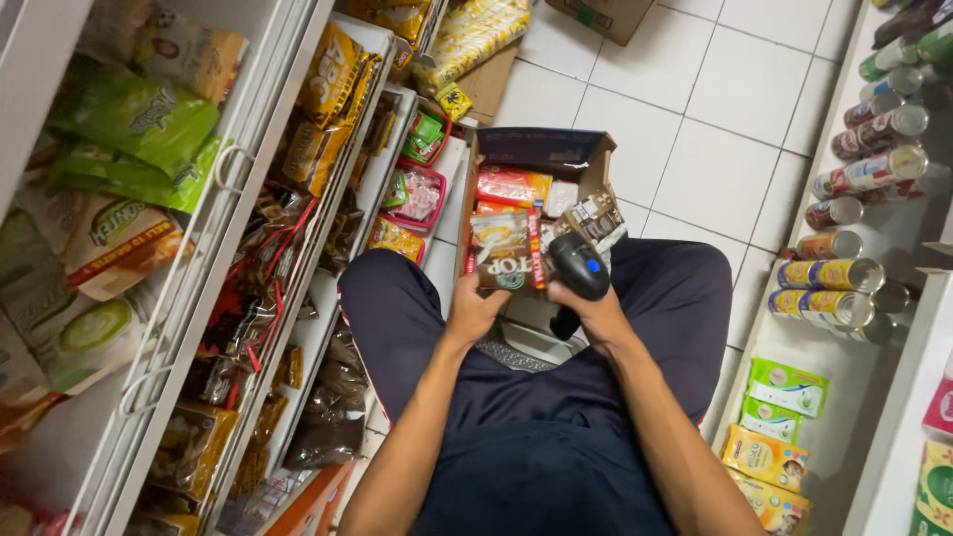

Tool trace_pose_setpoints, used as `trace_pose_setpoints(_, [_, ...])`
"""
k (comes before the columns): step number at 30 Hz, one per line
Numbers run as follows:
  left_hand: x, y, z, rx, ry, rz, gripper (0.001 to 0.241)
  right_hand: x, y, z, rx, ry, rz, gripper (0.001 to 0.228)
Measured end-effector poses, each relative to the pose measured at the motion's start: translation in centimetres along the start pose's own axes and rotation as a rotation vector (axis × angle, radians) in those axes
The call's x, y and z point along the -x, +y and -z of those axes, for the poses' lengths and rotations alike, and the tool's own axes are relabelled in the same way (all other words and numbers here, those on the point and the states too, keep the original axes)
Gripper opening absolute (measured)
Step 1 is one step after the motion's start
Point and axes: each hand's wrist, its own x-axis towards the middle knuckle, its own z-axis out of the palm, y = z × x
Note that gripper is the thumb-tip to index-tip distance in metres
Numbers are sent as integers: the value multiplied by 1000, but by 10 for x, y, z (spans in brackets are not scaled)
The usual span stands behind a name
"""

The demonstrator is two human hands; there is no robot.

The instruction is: The person scans individual coffee packets using a handheld barcode scanner and places them into a cardboard box.

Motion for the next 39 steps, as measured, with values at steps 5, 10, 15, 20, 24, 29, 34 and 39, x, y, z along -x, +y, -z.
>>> trace_pose_setpoints(5, [17, 9, -1, -319, 181, -432, 32, 10, -1, -19, -335, 224, -348, 35])
trace_pose_setpoints(10, [46, 28, -13, -699, 83, -487, 38, 12, 15, -24, -410, 120, -317, 35])
trace_pose_setpoints(15, [54, 32, -7, -570, 32, -556, 43, -10, 7, -18, -360, 44, -6, 41])
trace_pose_setpoints(20, [48, 2, 0, -473, 1, -448, 30, -22, -21, -26, -81, -86, 120, 43])
trace_pose_setpoints(24, [51, -11, 14, -613, -59, -404, 11, -30, -37, -23, 260, -220, 152, 40])
trace_pose_setpoints(29, [42, -3, 22, -133, -31, -276, 24, -43, -8, -15, 133, -241, 26, 45])
trace_pose_setpoints(34, [28, 3, 29, 688, 6, 356, 38, -51, 31, -9, 43, -234, 28, 51])
trace_pose_setpoints(39, [16, 12, 32, 582, -39, 410, 50, -57, 24, -10, 226, -248, 67, 49])
